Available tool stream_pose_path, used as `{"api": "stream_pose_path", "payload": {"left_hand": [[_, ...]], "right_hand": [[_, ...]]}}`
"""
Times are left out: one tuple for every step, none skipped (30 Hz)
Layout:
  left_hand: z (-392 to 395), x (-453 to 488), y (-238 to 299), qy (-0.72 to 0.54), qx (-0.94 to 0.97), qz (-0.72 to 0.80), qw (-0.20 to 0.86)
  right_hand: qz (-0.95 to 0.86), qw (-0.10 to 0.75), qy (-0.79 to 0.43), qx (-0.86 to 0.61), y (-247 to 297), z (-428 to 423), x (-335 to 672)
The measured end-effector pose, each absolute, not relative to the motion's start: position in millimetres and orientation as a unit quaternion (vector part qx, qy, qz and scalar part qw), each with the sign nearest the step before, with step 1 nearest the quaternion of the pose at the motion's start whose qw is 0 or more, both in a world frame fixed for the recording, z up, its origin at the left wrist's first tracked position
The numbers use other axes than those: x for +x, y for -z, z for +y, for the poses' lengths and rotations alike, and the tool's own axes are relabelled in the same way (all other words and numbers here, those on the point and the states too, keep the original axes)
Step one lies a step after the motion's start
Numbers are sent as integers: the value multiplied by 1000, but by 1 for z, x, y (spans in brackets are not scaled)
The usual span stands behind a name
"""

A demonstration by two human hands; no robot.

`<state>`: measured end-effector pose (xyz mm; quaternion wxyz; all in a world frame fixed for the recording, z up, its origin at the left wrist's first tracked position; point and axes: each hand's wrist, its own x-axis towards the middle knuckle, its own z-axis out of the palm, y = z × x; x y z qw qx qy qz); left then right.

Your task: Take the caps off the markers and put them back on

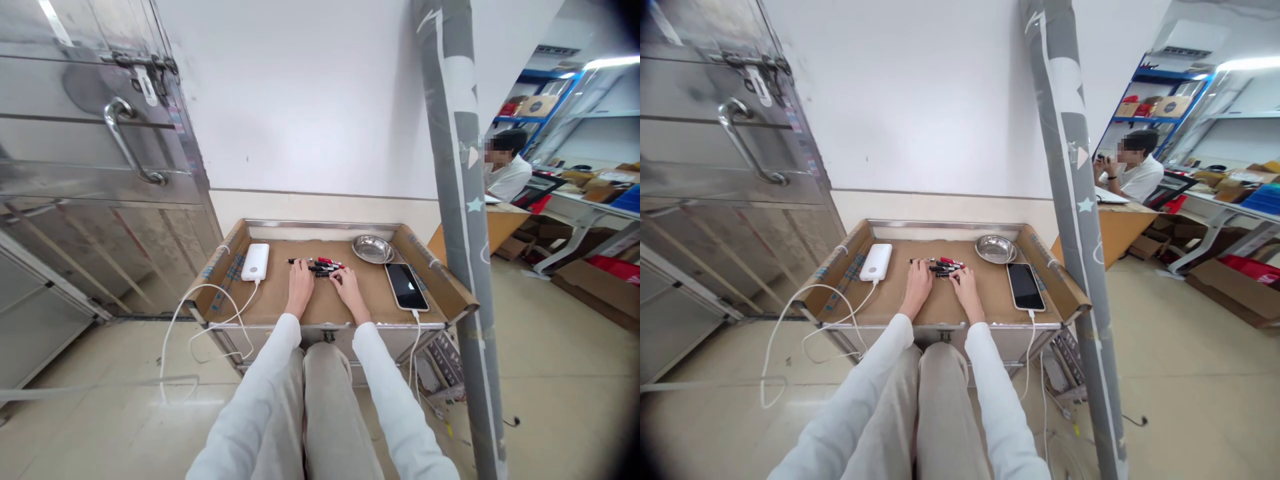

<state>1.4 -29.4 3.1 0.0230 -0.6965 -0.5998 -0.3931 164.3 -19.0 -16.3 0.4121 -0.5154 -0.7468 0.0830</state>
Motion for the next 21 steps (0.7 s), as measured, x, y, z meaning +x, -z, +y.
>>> {"api": "stream_pose_path", "payload": {"left_hand": [[-29, 1, -3, 390, -679, -621, 32], [-28, 0, -2, 383, -667, -638, 41], [-27, 0, -2, 372, -661, -650, 49], [-26, 0, -2, 356, -658, -661, 55], [-25, -1, -2, 339, -658, -670, 60], [-24, -1, -2, 322, -657, -679, 64], [-24, -1, -3, 308, -654, -688, 67], [-24, -1, -4, 298, -650, -695, 70], [-24, 0, -5, 291, -647, -701, 74], [-24, 0, -6, 287, -642, -707, 79], [-25, 0, -6, 282, -636, -713, 85], [-26, 0, -7, 277, -627, -722, 90], [-26, 0, -7, 273, -617, -732, 94], [-27, 0, -7, 269, -606, -743, 96], [-28, 0, -6, 269, -594, -752, 96], [-28, -1, -6, 275, -584, -758, 94], [-29, -2, -6, 288, -580, -757, 88], [-29, -3, -6, 310, -584, -746, 77], [-30, -5, -7, 337, -598, -724, 62], [-31, -5, -8, 366, -621, -692, 45], [-32, -6, -9, 390, -651, -651, 25]], "right_hand": [[-744, 418, -90, -513, 15, -20, 164], [-742, 424, -97, -510, 13, -21, 164], [-741, 431, -104, -505, 11, -23, 163], [-741, 436, -112, -498, 8, -25, 163], [-746, 438, -119, -488, 4, -28, 161], [-753, 435, -125, -478, 1, -30, 160], [-764, 425, -127, -469, -2, -33, 158], [-775, 409, -125, -465, -4, -34, 157], [-784, 392, -120, -465, -6, -36, 156], [-790, 378, -114, -469, -6, -36, 155], [-792, 368, -107, -476, -6, -36, 154], [-790, 362, -101, -483, -5, -35, 154], [-787, 363, -98, -490, -4, -34, 154], [-782, 367, -98, -494, -2, -32, 155], [-778, 374, -104, -494, -1, -31, 156], [-771, 386, -118, -492, 1, -29, 156], [-761, 402, -139, -489, 2, -28, 157], [-745, 424, -167, -488, 2, -27, 158], [-724, 447, -199, -487, 2, -25, 160], [-700, 471, -236, -483, 2, -25, 161], [-674, 492, -277, -477, 2, -24, 162]]}}
